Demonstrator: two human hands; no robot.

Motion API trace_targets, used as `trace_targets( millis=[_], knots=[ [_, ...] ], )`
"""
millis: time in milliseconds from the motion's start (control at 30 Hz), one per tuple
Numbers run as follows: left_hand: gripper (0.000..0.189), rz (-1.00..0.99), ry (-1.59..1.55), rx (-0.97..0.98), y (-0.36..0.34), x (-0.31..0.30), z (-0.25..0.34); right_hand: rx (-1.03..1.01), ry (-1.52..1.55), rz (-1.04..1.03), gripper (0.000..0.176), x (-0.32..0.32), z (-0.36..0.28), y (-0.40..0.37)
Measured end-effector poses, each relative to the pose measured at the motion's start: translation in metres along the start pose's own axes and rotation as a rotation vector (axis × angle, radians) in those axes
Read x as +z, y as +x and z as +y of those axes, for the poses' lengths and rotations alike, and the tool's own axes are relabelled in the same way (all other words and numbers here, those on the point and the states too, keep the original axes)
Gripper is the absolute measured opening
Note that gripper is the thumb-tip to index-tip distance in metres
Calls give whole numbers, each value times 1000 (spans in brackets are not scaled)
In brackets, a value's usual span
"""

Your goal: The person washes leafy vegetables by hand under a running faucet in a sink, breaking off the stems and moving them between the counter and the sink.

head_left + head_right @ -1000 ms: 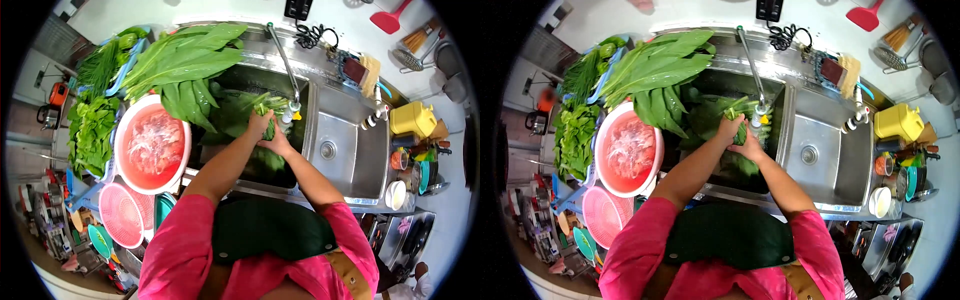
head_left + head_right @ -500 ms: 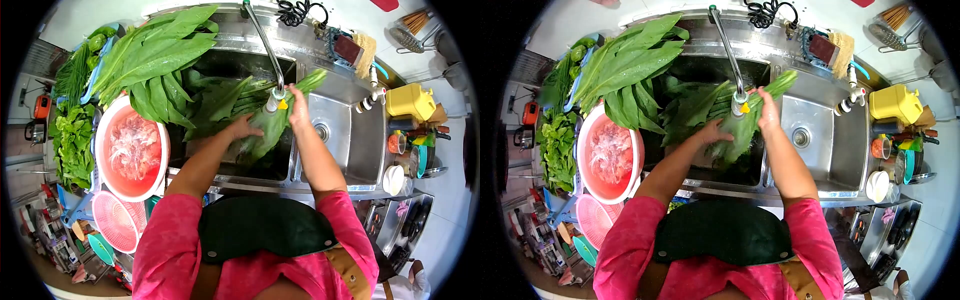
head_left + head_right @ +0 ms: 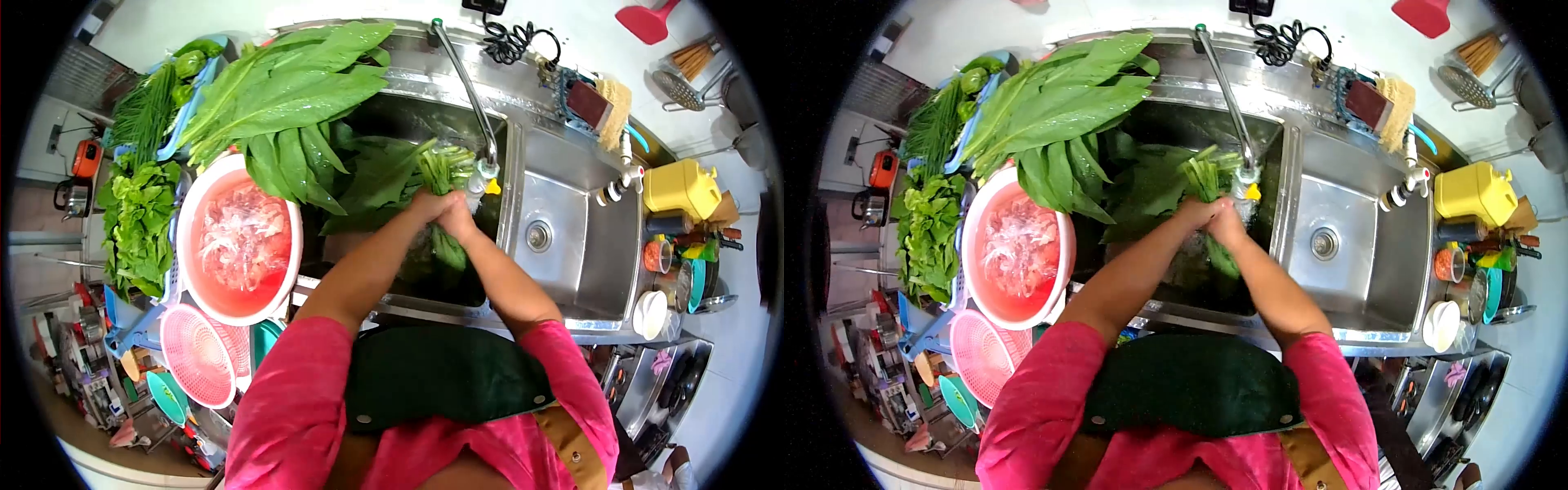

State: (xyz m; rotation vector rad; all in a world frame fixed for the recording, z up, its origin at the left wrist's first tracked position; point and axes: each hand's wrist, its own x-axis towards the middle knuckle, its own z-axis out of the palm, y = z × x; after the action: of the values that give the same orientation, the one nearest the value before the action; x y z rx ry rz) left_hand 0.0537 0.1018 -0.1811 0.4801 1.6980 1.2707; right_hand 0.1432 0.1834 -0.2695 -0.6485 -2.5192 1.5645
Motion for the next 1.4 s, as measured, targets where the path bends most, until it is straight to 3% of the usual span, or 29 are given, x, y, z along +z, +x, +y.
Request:
trace_targets(
  millis=[33,100,133,167,200,267,300,333,400,467,500,533,567,600,667,733,767,867,933,967,1000,1133,1200,1233,1267,1333,1400],
  knots=[
    [43,12,3,7,1,0,4,23,-97,96,46,2,-20,1],
    [29,284,-5,98,-4,-7,10,32,-183,188,51,-4,-67,-10],
    [29,301,2,106,-15,-10,24,16,-2,163,55,-8,-82,-16],
    [26,348,-289,74,-35,-13,49,-2,178,133,59,-16,-101,-22],
    [24,386,-582,45,-47,-18,66,103,296,-10,65,-29,-128,-33],
    [21,335,-680,48,-62,-33,85,161,536,-101,67,-24,-118,-36],
    [20,323,-679,163,-76,-36,98,143,529,-115,67,-23,-121,-38],
    [19,310,-675,273,-92,-39,117,56,520,-89,64,-27,-144,-45],
    [18,319,-686,259,-114,-66,163,-41,511,-64,61,-26,-161,-54],
    [10,317,-539,332,-145,-103,224,-136,328,-55,45,-26,-163,-56],
    [14,504,-261,380,-172,-116,258,-10,426,-79,21,-26,-162,-58],
    [20,261,-468,635,-184,-137,275,-22,422,-83,21,-24,-158,-57],
    [18,504,-342,465,-195,-152,305,-33,506,-47,13,-21,-151,-54],
    [19,335,-538,692,-205,-165,327,-45,593,-11,6,-20,-148,-52],
    [19,494,-373,924,-228,-195,366,-50,590,9,1,-22,-150,-51],
    [25,292,-54,1175,-258,-187,396,-40,469,17,2,-26,-146,-54],
    [24,380,183,1328,-251,-197,404,-56,426,18,3,-27,-143,-56],
    [18,671,996,1142,-241,-206,414,-4,368,14,3,-30,-126,-67],
    [16,-327,-147,902,-170,-259,395,13,339,24,3,-32,-113,-76],
    [19,135,697,1273,-151,-269,368,34,308,31,4,-33,-106,-82],
    [25,662,1575,1477,-133,-279,341,41,308,33,4,-35,-101,-86],
    [49,356,1797,909,-94,-317,221,173,178,34,9,-41,-61,-99],
    [46,295,1725,837,-87,-322,199,195,-87,-38,13,-40,-51,-105],
    [43,241,1647,752,-85,-323,191,199,-47,-83,16,-39,-51,-103],
    [43,215,1644,750,-86,-324,191,221,-37,-82,16,-37,-54,-100],
    [41,230,1568,931,-87,-327,203,249,-183,-91,14,-35,-61,-87],
    [40,385,1584,1017,-106,-316,216,273,-227,-31,14,-30,-54,-72]
  ],
)
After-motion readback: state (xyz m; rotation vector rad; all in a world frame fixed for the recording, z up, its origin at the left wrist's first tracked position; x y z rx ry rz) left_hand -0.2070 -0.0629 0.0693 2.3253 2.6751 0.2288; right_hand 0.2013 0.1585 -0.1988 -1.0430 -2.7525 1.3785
